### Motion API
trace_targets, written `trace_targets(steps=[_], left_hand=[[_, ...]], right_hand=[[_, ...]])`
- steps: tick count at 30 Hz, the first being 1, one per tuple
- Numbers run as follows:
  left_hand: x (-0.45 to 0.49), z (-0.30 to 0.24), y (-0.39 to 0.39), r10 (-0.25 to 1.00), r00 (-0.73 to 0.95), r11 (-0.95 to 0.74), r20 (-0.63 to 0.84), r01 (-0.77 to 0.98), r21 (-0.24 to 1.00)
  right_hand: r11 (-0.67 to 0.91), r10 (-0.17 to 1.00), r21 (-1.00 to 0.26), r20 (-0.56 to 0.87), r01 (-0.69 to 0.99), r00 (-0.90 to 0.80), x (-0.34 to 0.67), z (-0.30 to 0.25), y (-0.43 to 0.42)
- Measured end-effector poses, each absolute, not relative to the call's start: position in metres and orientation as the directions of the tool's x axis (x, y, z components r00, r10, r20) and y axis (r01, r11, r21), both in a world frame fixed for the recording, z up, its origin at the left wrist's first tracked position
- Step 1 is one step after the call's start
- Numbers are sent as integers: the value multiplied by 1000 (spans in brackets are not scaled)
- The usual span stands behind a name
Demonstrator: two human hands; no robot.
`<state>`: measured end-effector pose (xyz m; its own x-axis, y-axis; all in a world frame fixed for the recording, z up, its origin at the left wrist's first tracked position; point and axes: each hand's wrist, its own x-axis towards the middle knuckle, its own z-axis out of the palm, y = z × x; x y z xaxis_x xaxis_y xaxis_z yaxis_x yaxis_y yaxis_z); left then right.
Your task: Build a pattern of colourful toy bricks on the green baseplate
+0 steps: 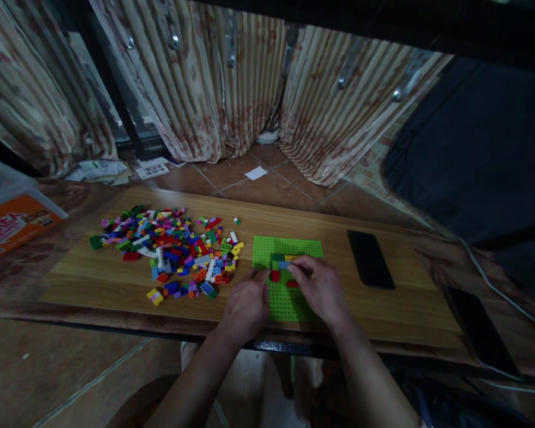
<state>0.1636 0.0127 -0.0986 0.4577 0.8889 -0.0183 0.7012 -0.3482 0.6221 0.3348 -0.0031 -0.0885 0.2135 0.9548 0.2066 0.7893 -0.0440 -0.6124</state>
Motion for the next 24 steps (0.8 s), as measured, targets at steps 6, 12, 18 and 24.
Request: trace_targets(steps=[6, 12, 18, 24], left_hand=[[165, -96, 15, 895, 442, -318, -56, 723, 614], [168, -95, 14, 912, 409, -322, -28, 757, 569], [172, -93, 19, 937, 350, -286, 11, 747, 600], [177, -95, 22, 953, 303, -224, -15, 736, 639]], right_hand=[[-134, 912, -656, 211, 742, 352, 347, -86, -4], [-145, 920, -667, 182, 731, 348, 345, -86, -5], [-86, 944, -679, 179, 730, 278, 343, -91, -6], [24, 972, -665, 192, 747, 139, 331, -92, -8]])
